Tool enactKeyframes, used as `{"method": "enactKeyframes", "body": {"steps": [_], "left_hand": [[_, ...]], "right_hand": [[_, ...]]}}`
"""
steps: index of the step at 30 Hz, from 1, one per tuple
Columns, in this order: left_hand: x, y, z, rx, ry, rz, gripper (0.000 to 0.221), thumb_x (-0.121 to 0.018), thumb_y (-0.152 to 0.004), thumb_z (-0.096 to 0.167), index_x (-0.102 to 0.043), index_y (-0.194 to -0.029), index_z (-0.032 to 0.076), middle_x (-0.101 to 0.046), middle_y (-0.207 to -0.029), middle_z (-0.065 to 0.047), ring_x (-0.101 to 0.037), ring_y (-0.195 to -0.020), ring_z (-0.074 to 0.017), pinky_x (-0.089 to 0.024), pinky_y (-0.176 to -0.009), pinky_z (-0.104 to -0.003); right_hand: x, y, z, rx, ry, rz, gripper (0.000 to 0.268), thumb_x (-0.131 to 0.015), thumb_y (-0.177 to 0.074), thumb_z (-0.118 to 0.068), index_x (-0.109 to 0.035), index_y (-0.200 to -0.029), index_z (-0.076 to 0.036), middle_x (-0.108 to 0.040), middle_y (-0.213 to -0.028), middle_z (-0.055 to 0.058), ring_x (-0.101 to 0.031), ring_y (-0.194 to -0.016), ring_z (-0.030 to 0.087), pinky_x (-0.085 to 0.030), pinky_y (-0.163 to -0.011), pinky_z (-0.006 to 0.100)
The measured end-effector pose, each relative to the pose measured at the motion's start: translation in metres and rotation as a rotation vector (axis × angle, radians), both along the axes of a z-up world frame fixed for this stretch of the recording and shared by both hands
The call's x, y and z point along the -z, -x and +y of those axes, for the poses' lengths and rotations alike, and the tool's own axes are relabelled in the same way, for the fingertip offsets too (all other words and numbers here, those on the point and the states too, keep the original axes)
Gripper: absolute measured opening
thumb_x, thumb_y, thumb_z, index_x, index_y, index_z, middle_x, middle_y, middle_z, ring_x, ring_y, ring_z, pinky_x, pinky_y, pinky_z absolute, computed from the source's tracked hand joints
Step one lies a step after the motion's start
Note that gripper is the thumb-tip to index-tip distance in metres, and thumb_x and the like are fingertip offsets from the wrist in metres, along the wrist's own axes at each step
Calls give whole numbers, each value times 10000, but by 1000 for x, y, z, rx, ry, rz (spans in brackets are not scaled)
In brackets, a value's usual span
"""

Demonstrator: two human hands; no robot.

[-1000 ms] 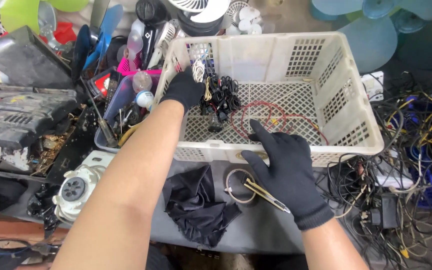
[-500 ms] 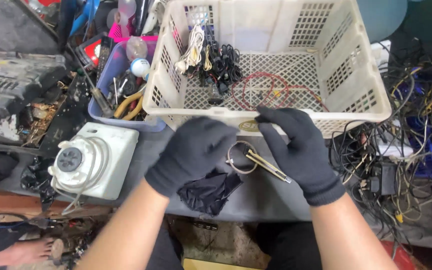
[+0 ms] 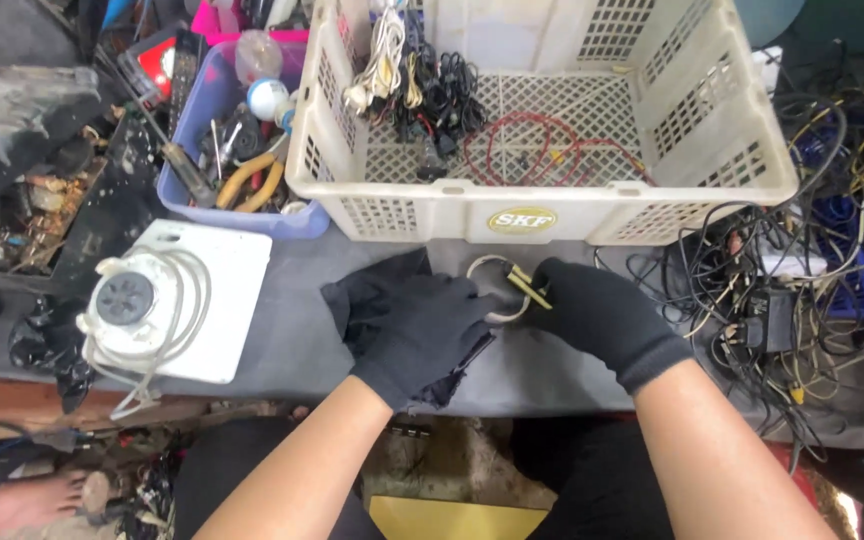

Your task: Applying putty or sealant tape to a small electronic component and trimming it with a utility knife

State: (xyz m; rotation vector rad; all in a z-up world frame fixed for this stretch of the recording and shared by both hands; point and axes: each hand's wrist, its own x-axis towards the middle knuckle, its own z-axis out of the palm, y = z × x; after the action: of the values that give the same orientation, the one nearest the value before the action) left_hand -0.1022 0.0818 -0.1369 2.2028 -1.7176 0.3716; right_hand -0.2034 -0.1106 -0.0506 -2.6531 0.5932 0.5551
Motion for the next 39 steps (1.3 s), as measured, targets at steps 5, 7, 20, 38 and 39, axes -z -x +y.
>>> {"method": "enactKeyframes", "body": {"steps": [5,7,20,38,39], "left_hand": [[48,-12,-20,-92,-103,13,194,-582,-939,440,-645,-882,266,-583,-911,-7,-572,-743,-221,-463,-643,-427],[31,-10,-11,-59,-122,7,217,-577,-990,448,-675,-965,256,-607,-976,-44,-598,-826,-230,-481,-728,-408],[5,-30,13,32,36,274,196,-611,-1006,394,-696,-1114,255,-660,-988,-23,-676,-887,-211,-577,-742,-342],[-29,-27,26,149,256,980,133,-684,-967,126,-649,-1089,86,-637,-1015,-129,-685,-983,-298,-593,-767,-363],[-32,-27,28,149,255,980,133,-684,-967,126,-649,-1089,86,-637,-1015,-129,-685,-983,-298,-593,-767,-363]], "right_hand": [[24,-7,-5,44,88,-43,467,-762,-828,-550,-620,-1105,-201,-741,-1007,84,-704,-1090,324,-543,-934,466],[25,-10,-13,46,95,1,516,-741,-821,-603,-625,-1148,-221,-741,-1055,72,-698,-1127,306,-549,-945,460],[-1,-23,-7,9,108,85,408,-566,-951,-481,-702,-1189,-179,-765,-1055,129,-719,-1099,348,-568,-910,484],[-12,-19,-5,74,-76,-110,421,-637,-949,-269,-647,-1350,-140,-734,-1186,191,-678,-1185,372,-550,-991,489],[-24,-19,2,75,-77,-110,421,-637,-949,-269,-647,-1350,-140,-734,-1186,191,-678,-1185,372,-550,-991,489]]}}
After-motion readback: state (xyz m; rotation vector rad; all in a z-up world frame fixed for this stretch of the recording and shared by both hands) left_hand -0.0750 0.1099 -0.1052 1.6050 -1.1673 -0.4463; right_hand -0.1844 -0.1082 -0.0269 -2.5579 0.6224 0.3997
